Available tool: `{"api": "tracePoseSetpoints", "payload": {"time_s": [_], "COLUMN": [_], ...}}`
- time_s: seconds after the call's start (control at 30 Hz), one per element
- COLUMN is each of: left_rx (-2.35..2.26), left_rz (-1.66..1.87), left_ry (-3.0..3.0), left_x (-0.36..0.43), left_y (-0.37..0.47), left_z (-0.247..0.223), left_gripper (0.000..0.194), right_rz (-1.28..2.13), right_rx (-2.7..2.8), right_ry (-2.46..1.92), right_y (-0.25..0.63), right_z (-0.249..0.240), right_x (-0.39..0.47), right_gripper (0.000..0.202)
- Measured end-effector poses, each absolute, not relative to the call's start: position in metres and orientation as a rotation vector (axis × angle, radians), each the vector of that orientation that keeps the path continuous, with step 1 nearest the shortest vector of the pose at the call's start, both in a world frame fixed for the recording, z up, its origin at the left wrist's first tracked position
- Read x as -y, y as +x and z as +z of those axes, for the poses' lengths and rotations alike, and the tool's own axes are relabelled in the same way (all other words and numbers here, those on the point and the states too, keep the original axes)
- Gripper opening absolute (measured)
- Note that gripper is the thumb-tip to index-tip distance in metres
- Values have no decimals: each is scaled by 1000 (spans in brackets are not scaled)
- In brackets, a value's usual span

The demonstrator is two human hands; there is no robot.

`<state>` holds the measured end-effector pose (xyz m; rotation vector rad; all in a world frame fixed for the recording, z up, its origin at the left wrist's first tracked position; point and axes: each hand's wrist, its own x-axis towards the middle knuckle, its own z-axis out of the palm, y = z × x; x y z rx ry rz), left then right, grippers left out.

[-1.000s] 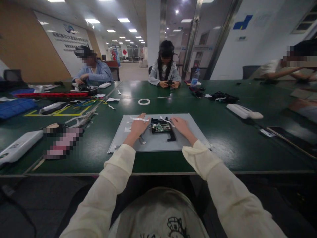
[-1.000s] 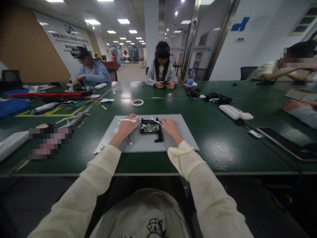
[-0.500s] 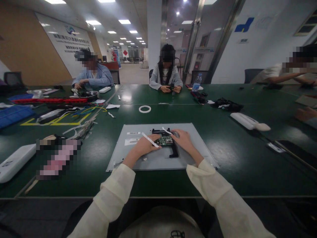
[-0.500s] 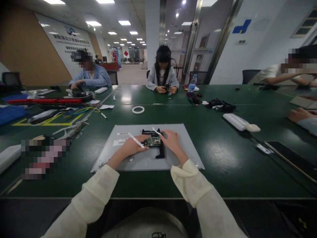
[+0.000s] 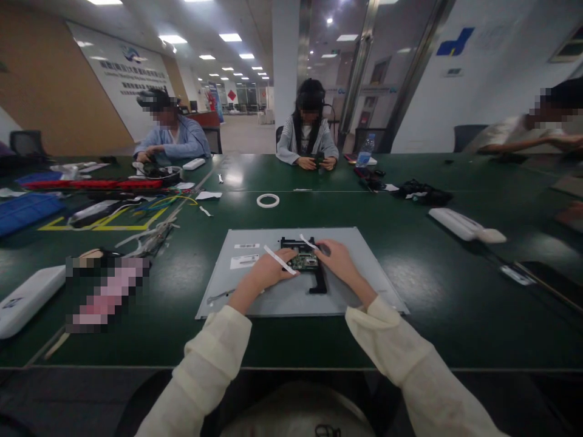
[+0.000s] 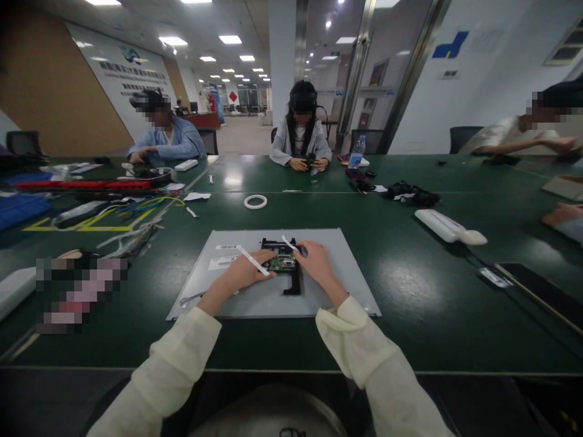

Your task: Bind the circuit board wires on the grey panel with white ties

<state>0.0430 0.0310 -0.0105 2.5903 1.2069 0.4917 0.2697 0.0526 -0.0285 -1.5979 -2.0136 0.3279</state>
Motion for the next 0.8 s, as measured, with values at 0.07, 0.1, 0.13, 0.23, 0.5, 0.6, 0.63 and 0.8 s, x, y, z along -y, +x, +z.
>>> {"api": "tracePoseSetpoints", "payload": {"time_s": [0.07,0.1,0.13,0.23,0.5,0.6,0.63,0.8], "left_rx": [-1208,-1207,-1204,-1197,-1181,-1174,-1172,-1177], "left_rz": [502,511,523,573,610,613,618,633], "left_ry": [2591,2592,2593,2597,2621,2637,2641,2631], "left_x": [-30,-30,-29,-27,-26,-27,-27,-27], "left_y": [44,44,44,44,43,42,42,42], "left_z": [-12,-12,-13,-14,-18,-18,-18,-20], "left_gripper": [48,48,48,47,46,47,47,46], "right_rz": [322,320,315,300,356,341,333,261], "right_rx": [2017,2020,2022,2026,1946,1936,1958,2185], "right_ry": [-1605,-1608,-1610,-1601,-1563,-1491,-1452,-1315], "right_y": [269,269,269,269,271,273,273,266], "right_z": [-28,-28,-28,-28,-23,-21,-21,-23], "right_x": [-52,-52,-52,-50,-47,-50,-51,-65], "right_gripper": [27,27,27,27,28,33,35,39]}}
